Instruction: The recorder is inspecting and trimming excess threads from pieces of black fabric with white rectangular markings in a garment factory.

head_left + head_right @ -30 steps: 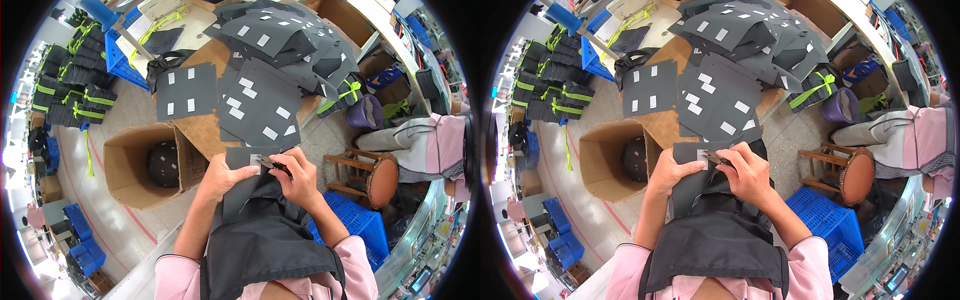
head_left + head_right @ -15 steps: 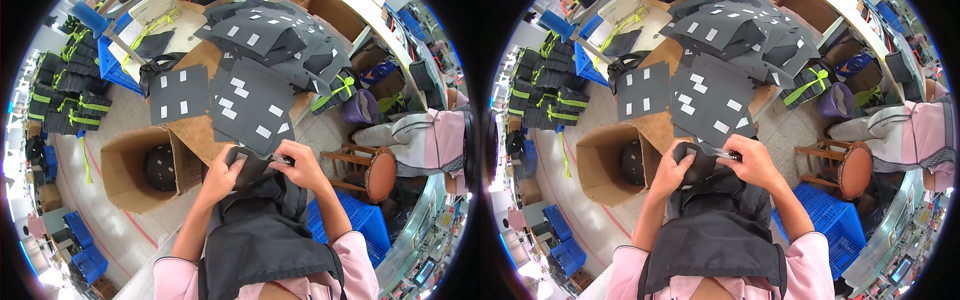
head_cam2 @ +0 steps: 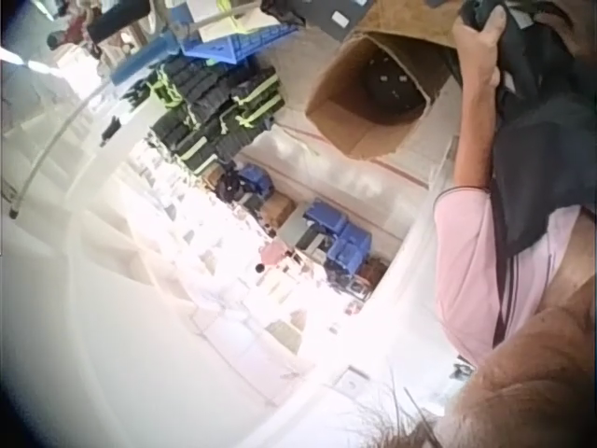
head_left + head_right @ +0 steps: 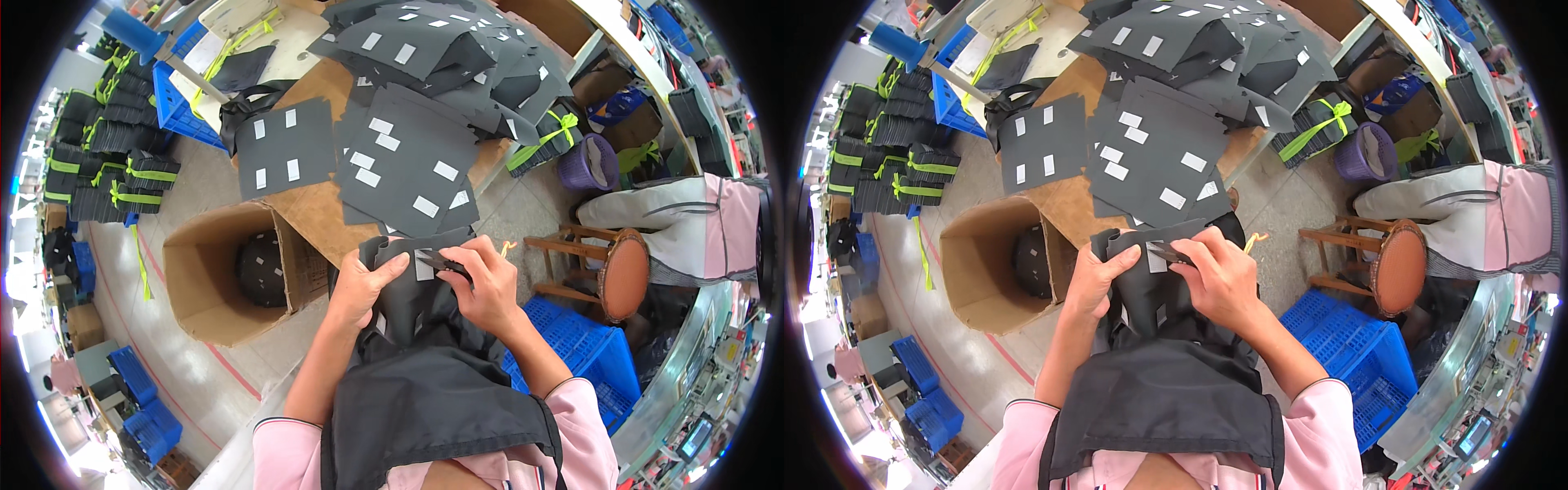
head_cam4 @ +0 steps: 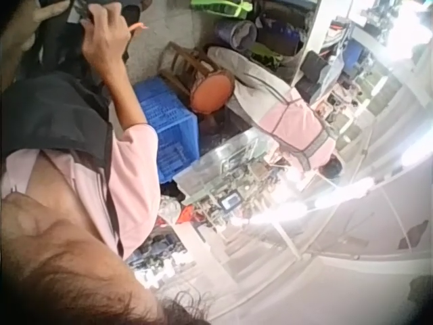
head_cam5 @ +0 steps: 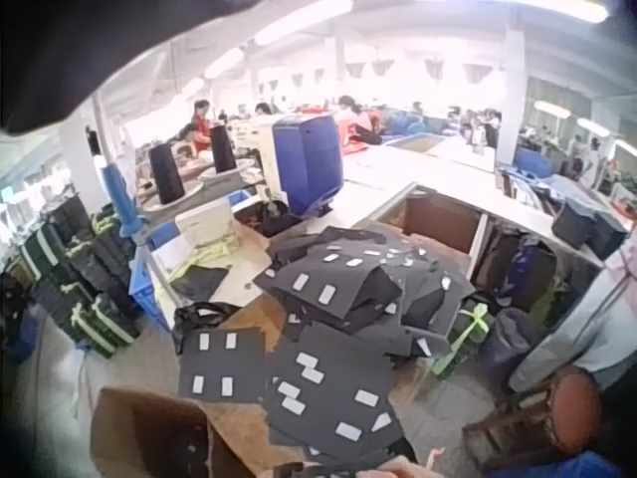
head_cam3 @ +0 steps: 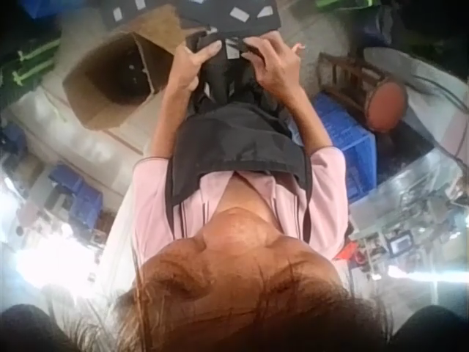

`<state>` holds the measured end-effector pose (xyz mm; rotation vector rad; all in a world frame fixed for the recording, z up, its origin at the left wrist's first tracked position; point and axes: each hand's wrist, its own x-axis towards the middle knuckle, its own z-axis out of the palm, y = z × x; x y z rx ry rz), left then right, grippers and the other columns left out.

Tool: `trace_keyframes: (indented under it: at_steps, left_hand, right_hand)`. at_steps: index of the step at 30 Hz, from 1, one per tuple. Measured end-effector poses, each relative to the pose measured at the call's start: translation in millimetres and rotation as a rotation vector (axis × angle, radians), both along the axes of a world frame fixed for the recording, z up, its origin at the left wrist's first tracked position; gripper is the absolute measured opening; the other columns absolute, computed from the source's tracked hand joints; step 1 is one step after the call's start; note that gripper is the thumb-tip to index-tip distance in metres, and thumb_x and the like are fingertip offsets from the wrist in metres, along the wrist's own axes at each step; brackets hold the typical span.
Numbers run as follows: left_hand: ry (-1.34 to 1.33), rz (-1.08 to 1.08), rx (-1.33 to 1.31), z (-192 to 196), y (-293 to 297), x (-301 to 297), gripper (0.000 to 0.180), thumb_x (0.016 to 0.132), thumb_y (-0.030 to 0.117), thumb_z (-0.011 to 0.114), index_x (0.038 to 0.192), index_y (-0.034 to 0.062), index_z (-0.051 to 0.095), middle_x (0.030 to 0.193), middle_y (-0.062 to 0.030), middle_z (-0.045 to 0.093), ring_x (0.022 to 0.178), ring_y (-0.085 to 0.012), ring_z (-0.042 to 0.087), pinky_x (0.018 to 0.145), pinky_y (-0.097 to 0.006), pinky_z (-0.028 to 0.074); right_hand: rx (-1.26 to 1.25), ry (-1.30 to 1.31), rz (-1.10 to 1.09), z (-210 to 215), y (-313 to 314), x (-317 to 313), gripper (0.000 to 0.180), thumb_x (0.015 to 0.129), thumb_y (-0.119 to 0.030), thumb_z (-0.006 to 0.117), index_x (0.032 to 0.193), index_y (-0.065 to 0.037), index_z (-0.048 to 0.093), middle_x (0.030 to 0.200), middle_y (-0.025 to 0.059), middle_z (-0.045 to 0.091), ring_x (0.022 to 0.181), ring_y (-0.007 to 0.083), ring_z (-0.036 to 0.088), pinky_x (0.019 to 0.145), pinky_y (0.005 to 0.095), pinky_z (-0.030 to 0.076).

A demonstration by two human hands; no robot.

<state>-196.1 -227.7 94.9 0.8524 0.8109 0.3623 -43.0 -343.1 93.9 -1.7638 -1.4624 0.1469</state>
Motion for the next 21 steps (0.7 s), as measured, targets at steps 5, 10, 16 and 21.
trace_keyframes:
  at_steps: [5, 10, 16, 21]
  left_hand:
    - [0.025, 0.008, 0.049, 0.5, -0.2, 0.4, 0.026, 0.08, 0.011, 0.069, 0.103, 0.0019, 0.061, 0.089, -0.0018, 0.062, 0.079, -0.0082, 0.056, 0.072, -0.024, 0.046]
    - [0.037, -0.017, 0.12, 4.3, -0.5, 2.3, 0.031, 0.079, 0.009, 0.069, 0.109, 0.004, 0.061, 0.092, 0.0, 0.06, 0.082, -0.0074, 0.053, 0.075, -0.022, 0.044]
    - [0.064, -0.056, 0.21, -1.4, -0.3, 3.0, 0.033, 0.078, 0.005, 0.067, 0.111, 0.0052, 0.061, 0.099, 0.0004, 0.059, 0.095, -0.0081, 0.048, 0.086, -0.023, 0.038]
    - [0.069, -0.063, 0.205, 1.3, -0.5, 5.3, 0.034, 0.078, 0.005, 0.066, 0.111, 0.0063, 0.062, 0.1, 0.0, 0.059, 0.095, -0.0089, 0.048, 0.087, -0.024, 0.037]
  right_hand:
    - [0.028, -0.04, -0.003, -1.9, 2.6, 1.3, 0.027, 0.067, -0.004, 0.072, 0.092, -0.007, 0.062, 0.077, 0.0084, 0.055, 0.062, 0.0243, 0.056, 0.05, 0.0312, 0.044]
    - [-0.005, -0.065, 0.046, 2.6, 2.9, 8.0, 0.024, 0.067, -0.009, 0.071, 0.089, -0.008, 0.061, 0.076, 0.0041, 0.052, 0.059, 0.0222, 0.053, 0.055, 0.0303, 0.043]
    - [-0.086, -0.207, 0.208, 16.7, 6.0, 27.6, 0.025, 0.066, -0.011, 0.072, 0.088, -0.011, 0.061, 0.076, 0.0013, 0.051, 0.059, 0.021, 0.052, 0.055, 0.031, 0.043]
    - [-0.051, -0.068, 0.233, 14.9, 7.2, 34.2, 0.025, 0.066, -0.012, 0.072, 0.088, -0.011, 0.061, 0.077, 0.0013, 0.051, 0.06, 0.0213, 0.053, 0.055, 0.0315, 0.043]
